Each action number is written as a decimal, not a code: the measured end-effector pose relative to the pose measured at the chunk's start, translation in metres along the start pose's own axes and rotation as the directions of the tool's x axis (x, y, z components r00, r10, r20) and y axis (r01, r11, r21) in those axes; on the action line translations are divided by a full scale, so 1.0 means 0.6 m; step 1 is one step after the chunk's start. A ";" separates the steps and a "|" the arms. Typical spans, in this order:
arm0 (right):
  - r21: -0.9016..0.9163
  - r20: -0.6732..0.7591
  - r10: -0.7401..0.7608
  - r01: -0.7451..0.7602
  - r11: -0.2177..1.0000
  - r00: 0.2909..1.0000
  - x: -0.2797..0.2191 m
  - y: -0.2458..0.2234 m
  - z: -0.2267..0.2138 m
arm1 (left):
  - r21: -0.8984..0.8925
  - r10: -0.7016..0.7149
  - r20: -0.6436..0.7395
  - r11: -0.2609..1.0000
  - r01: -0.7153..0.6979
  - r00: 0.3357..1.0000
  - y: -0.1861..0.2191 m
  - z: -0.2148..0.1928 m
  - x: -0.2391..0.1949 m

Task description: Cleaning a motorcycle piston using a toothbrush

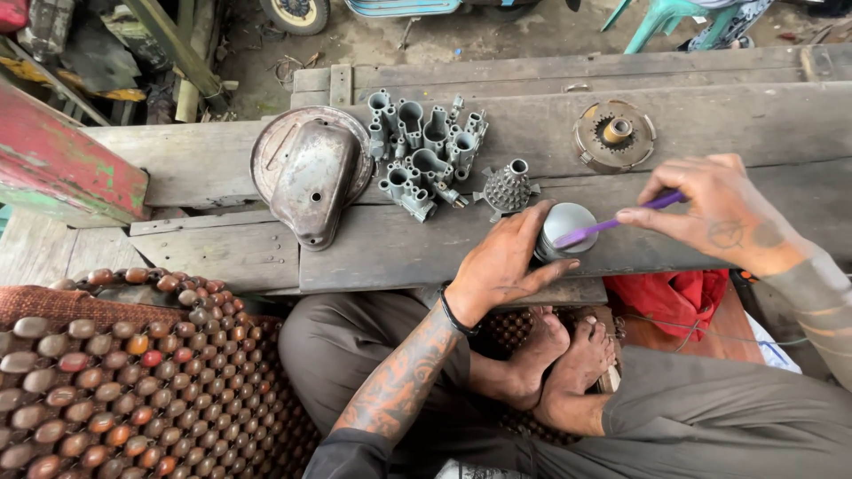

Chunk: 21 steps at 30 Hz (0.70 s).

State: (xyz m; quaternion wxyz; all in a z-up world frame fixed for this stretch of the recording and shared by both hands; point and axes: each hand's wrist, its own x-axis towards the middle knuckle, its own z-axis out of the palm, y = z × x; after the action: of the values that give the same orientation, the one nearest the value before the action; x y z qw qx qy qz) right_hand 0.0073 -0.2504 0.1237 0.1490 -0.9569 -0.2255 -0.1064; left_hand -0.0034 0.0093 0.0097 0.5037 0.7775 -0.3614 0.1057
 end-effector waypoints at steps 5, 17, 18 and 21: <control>-0.016 -0.020 0.155 -0.156 0.988 0.988 -0.005 0.014 -0.009 | 0.031 0.001 -0.009 1.000 0.000 1.000 0.002 -0.002 0.000; -0.058 0.135 0.083 -0.076 0.995 0.987 -0.014 0.007 0.010 | 0.023 0.001 -0.005 1.000 -0.001 1.000 -0.005 0.002 -0.003; -0.057 0.137 0.084 -0.077 0.995 0.987 -0.011 0.002 0.002 | 0.022 -0.001 -0.004 1.000 0.001 1.000 -0.002 0.004 -0.005; 0.063 0.009 0.075 -0.075 0.995 0.997 0.003 -0.007 -0.013 | 0.019 0.019 -0.018 1.000 -0.019 1.000 -0.002 0.000 -0.003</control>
State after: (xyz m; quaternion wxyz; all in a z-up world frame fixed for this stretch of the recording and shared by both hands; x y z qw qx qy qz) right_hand 0.0059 -0.2486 0.1323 0.1825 -0.9598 -0.1931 -0.0903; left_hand -0.0040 0.0103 0.0078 0.4988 0.7777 -0.3631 0.1209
